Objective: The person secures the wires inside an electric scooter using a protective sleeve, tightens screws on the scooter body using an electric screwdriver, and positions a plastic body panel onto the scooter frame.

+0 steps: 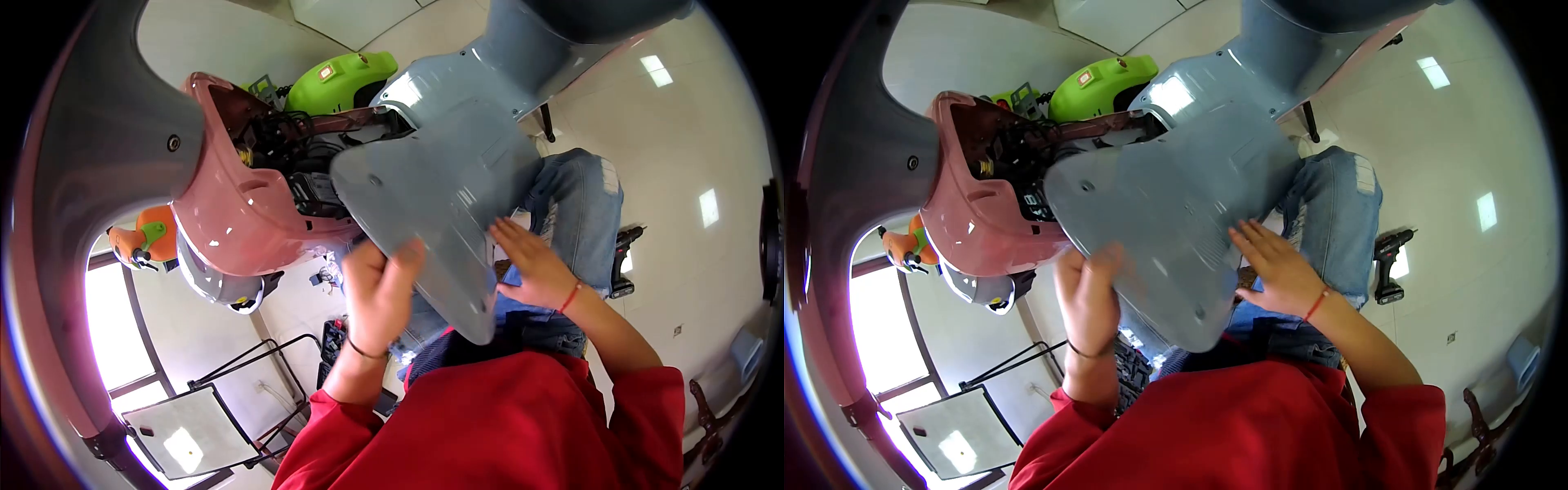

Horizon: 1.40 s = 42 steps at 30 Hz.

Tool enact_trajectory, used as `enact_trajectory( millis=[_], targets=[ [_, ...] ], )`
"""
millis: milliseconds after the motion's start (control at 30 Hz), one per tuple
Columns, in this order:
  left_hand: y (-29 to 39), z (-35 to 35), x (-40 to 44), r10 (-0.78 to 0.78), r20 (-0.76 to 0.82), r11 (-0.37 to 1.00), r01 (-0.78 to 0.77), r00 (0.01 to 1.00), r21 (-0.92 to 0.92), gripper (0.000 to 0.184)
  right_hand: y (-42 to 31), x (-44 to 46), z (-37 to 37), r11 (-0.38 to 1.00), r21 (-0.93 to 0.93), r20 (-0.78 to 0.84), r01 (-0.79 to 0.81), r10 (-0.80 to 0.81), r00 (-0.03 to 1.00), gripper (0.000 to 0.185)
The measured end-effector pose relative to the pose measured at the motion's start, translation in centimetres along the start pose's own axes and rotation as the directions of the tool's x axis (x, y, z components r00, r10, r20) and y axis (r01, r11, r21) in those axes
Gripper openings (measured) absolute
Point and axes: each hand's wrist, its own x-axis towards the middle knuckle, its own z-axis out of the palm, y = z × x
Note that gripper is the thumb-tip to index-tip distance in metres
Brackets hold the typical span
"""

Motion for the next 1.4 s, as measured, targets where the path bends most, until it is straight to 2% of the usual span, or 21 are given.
enact_trajectory(
  millis=[67,133,267,300,400,467,500,533,600,633,667,767,833,900,1000,1100,1133,1200,1233,1300,1400],
  targets=[
    [0.7,-0.3,1.9,0.145,-0.048,0.98,-0.151,0.988,-0.127,0.026,0.1,0.3,1.7,1.0,0.002,0.02,0.01,-0.01,1.0,0.09],
    [2.0,0.4,2.7,0.127,0.008,0.978,-0.124,0.992,-0.169,0.025,-0.1,0.7,3.5,0.98,0.187,-0.164,-0.075,0.107,0.981,0.09],
    [4.1,2.6,3.7,0.134,0.131,0.955,-0.093,0.982,-0.28,0.021,1.7,2.8,5.9,0.96,0.231,-0.32,-0.156,0.226,0.92,0.075],
    [4.0,2.5,4.3,0.133,0.19,0.962,-0.081,0.973,-0.26,0.024,2.2,3.2,5.8,0.959,0.233,-0.321,-0.159,0.23,0.919,0.075],
    [4.5,3.7,5.2,0.154,0.189,0.953,-0.095,0.97,-0.289,0.03,3.2,4.6,5.2,0.964,0.203,-0.339,-0.172,0.234,0.911,0.068],
    [4.7,3.9,5.5,0.188,0.259,0.959,-0.12,0.947,-0.258,0.033,2.9,5.6,4.7,0.931,0.265,-0.34,-0.249,0.332,0.88,0.069],
    [4.7,4.4,5.3,0.298,0.275,0.911,-0.187,0.914,-0.367,0.034,2.1,5.9,4.1,0.979,0.053,-0.502,-0.199,0.198,0.842,0.053],
    [4.7,4.6,5.0,0.402,0.273,0.848,-0.243,0.874,-0.471,0.037,1.5,6.7,3.2,0.98,0.053,-0.496,-0.193,0.194,0.846,0.053],
    [3.0,3.4,4.2,0.456,0.274,0.872,-0.365,0.846,-0.324,0.037,0.8,9.1,1.0,0.933,0.331,-0.575,-0.144,0.32,0.753,0.034],
    [2.0,2.7,3.6,0.425,0.251,0.892,-0.356,0.869,-0.279,0.035,0.4,10.0,-0.2,0.924,0.373,-0.627,-0.086,0.319,0.711,0.022],
    [0.7,2.0,2.9,0.395,0.228,0.909,-0.344,0.89,-0.235,0.033,0.3,10.8,-1.1,0.923,0.376,-0.628,-0.082,0.319,0.71,0.022],
    [-4.5,-1.1,1.0,0.291,0.078,0.903,-0.247,0.953,-0.351,0.026,0.9,13.0,-2.1,0.583,0.795,-0.282,-0.167,0.599,0.749,0.035],
    [-7.5,-2.9,-0.8,0.161,-0.06,0.923,-0.172,0.985,-0.344,0.026,0.7,14.3,-1.4,0.586,0.804,-0.318,-0.103,0.57,0.757,0.036],
    [-10.3,-4.7,-2.5,0.094,-0.125,0.939,-0.13,0.988,-0.319,0.026,0.5,14.8,-1.4,0.687,0.72,-0.367,-0.094,0.493,0.789,0.037],
    [-13.5,-7.3,-5.0,-0.025,-0.27,0.966,-0.046,0.963,-0.253,0.025,-0.2,16.0,-0.4,0.709,0.702,-0.377,-0.067,0.45,0.81,0.037],
    [-15.2,-8.6,-6.9,-0.191,-0.387,0.938,0.052,0.902,-0.342,0.021,-0.7,17.2,-0.5,0.76,0.638,-0.327,-0.125,0.414,0.849,0.034],
    [-15.6,-8.9,-7.2,-0.191,-0.389,0.939,0.052,0.901,-0.34,0.021,-0.5,17.7,0.0,0.759,0.639,-0.326,-0.124,0.413,0.85,0.034],
    [-16.1,-9.3,-7.6,-0.227,-0.401,0.915,0.054,0.887,-0.399,0.02,-0.2,18.9,1.0,0.732,0.681,-0.42,0.023,0.365,0.831,0.029],
    [-16.1,-9.4,-7.8,-0.224,-0.385,0.912,0.054,0.895,-0.406,0.018,0.1,19.2,0.8,0.729,0.684,-0.416,0.022,0.366,0.832,0.029],
    [-16.1,-9.4,-7.9,-0.227,-0.38,0.912,0.058,0.897,-0.407,0.017,0.7,19.5,0.1,0.714,0.687,-0.22,-0.133,0.379,0.899,0.026],
    [-16.1,-9.7,-7.9,-0.223,-0.343,0.892,0.049,0.912,-0.45,0.015,0.9,19.9,0.4,0.704,0.701,-0.223,-0.108,0.362,0.905,0.026]
  ],
)
